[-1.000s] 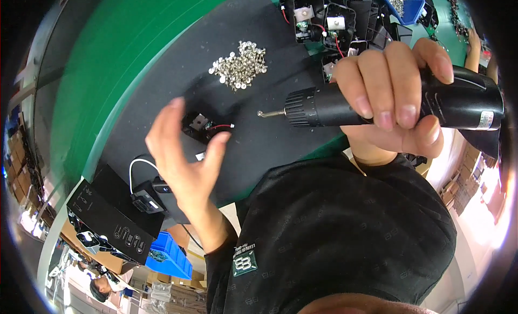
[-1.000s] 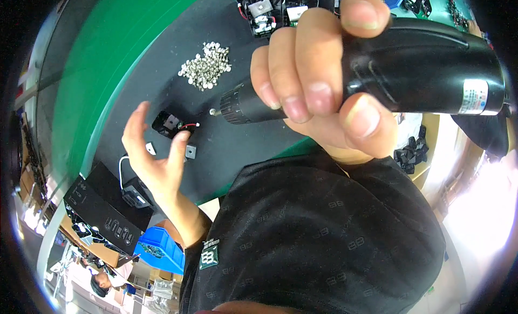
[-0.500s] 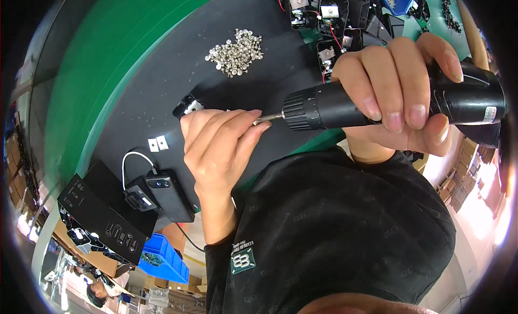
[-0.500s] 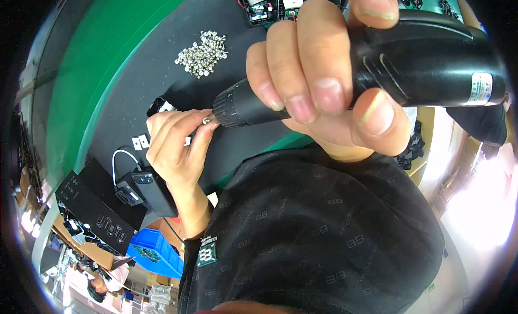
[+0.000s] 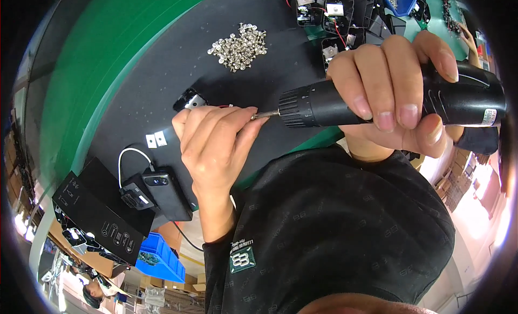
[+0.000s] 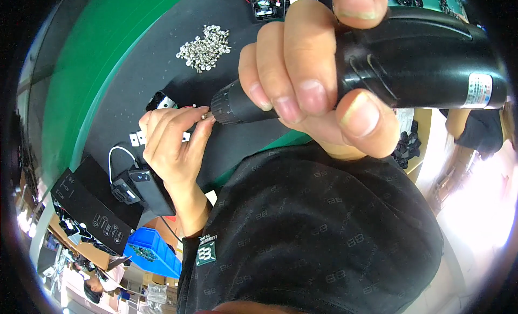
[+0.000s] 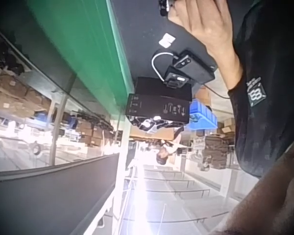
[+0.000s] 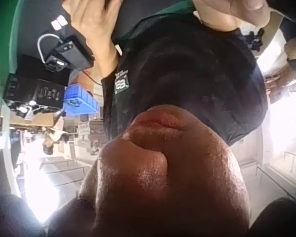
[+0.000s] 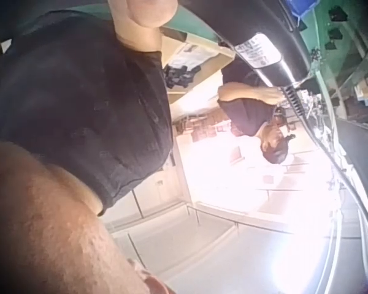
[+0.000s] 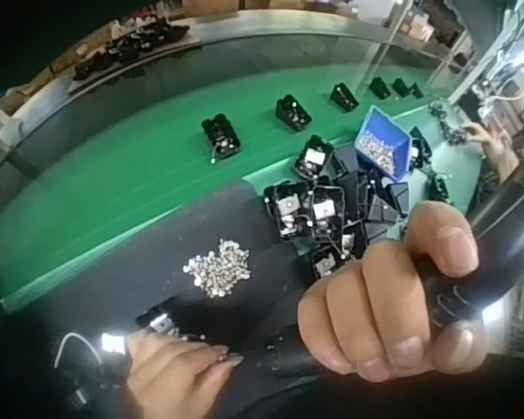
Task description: The person assembles electronic components by hand, securing circuit boards, plastic casings, and metal plates with screws using an electric screwdriver.
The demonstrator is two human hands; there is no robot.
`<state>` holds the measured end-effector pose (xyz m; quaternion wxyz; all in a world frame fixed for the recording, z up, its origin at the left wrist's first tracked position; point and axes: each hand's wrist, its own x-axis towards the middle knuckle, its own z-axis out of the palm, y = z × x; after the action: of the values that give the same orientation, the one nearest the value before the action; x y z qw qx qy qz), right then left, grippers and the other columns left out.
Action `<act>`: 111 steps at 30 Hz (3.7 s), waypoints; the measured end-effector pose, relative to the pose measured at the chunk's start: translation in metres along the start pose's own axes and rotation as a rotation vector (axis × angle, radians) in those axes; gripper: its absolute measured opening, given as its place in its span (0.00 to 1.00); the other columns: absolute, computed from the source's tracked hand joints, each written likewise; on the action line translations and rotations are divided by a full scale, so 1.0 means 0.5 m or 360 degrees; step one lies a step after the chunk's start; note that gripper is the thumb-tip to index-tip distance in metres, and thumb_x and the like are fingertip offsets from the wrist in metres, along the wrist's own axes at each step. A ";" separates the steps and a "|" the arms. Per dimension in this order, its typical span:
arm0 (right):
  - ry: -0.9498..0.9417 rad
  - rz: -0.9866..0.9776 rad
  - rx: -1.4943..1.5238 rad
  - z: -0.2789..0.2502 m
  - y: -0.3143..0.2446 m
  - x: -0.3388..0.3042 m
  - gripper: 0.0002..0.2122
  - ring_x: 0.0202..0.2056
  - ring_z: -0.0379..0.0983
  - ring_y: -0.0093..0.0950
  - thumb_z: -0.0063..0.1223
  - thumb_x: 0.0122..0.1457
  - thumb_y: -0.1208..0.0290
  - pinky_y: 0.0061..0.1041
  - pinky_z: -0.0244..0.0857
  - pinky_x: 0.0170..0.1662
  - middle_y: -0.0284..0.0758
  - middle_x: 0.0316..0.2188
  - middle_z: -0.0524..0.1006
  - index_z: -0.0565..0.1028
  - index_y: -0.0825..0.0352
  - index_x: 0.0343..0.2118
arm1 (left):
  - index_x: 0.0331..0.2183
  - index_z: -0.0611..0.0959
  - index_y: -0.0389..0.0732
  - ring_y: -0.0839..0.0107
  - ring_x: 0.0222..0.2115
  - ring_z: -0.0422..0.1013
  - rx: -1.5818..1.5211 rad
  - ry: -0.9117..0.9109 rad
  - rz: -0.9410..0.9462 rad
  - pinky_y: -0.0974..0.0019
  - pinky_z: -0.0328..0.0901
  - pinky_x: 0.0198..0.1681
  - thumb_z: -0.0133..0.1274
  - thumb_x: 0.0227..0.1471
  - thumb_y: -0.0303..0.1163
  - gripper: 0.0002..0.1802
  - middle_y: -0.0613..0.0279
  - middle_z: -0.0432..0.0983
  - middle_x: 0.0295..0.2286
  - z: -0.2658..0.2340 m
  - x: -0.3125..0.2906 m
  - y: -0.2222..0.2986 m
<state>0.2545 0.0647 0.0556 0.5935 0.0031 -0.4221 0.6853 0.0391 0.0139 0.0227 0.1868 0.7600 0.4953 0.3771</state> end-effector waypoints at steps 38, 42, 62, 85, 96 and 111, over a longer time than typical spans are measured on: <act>-0.0049 0.0091 -0.0092 0.011 0.065 0.018 0.20 0.31 0.67 0.19 0.56 0.56 0.68 0.21 0.60 0.39 0.26 0.30 0.70 0.65 0.55 0.52 | 0.43 0.80 0.36 0.60 0.40 0.73 0.0277 0.0073 -0.0053 0.61 0.61 0.48 0.72 0.26 0.45 0.39 0.58 0.79 0.39 -0.051 -0.025 -0.046; -0.0077 0.0114 -0.0108 0.007 0.094 0.024 0.20 0.32 0.66 0.19 0.55 0.57 0.67 0.22 0.59 0.40 0.26 0.30 0.69 0.64 0.54 0.52 | 0.54 0.71 0.36 0.57 0.51 0.66 0.0452 0.0017 -0.0434 0.56 0.55 0.56 0.73 0.22 0.44 0.54 0.56 0.71 0.51 -0.069 -0.047 -0.077; 0.0117 0.0284 -0.0520 0.072 0.166 0.067 0.22 0.31 0.64 0.22 0.54 0.56 0.70 0.25 0.58 0.38 0.26 0.29 0.67 0.60 0.54 0.52 | 0.45 0.78 0.42 0.59 0.41 0.69 0.0389 -0.0109 -0.0502 0.55 0.57 0.49 0.67 0.25 0.44 0.40 0.57 0.73 0.40 -0.024 -0.040 -0.104; -0.0195 0.0037 -0.0715 0.037 0.184 0.047 0.20 0.23 0.68 0.24 0.58 0.45 0.84 0.24 0.64 0.27 0.32 0.24 0.72 0.66 0.68 0.43 | 0.44 0.77 0.41 0.59 0.40 0.69 0.0389 -0.0031 -0.0344 0.56 0.54 0.47 0.68 0.27 0.48 0.39 0.57 0.73 0.40 -0.017 -0.030 -0.099; -0.0098 -0.0146 -0.0229 0.007 -0.048 -0.027 0.19 0.25 0.71 0.21 0.60 0.50 0.75 0.21 0.64 0.32 0.28 0.25 0.72 0.65 0.62 0.44 | 0.51 0.71 0.38 0.55 0.41 0.68 0.0394 -0.0256 -0.0137 0.54 0.56 0.50 0.68 0.28 0.38 0.44 0.54 0.73 0.40 0.025 0.044 -0.012; 0.0604 0.0848 -0.0168 -0.003 -0.137 -0.141 0.16 0.22 0.69 0.19 0.63 0.50 0.71 0.20 0.64 0.27 0.30 0.25 0.74 0.73 0.71 0.39 | 0.53 0.69 0.40 0.50 0.49 0.65 0.0393 -0.0568 0.0619 0.48 0.55 0.53 0.66 0.36 0.40 0.42 0.49 0.69 0.46 0.295 0.370 0.137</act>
<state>0.3319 0.0042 0.0586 0.4609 -0.2659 -0.3248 0.7819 0.2346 0.1625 0.0444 0.1013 0.9120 0.3419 0.2029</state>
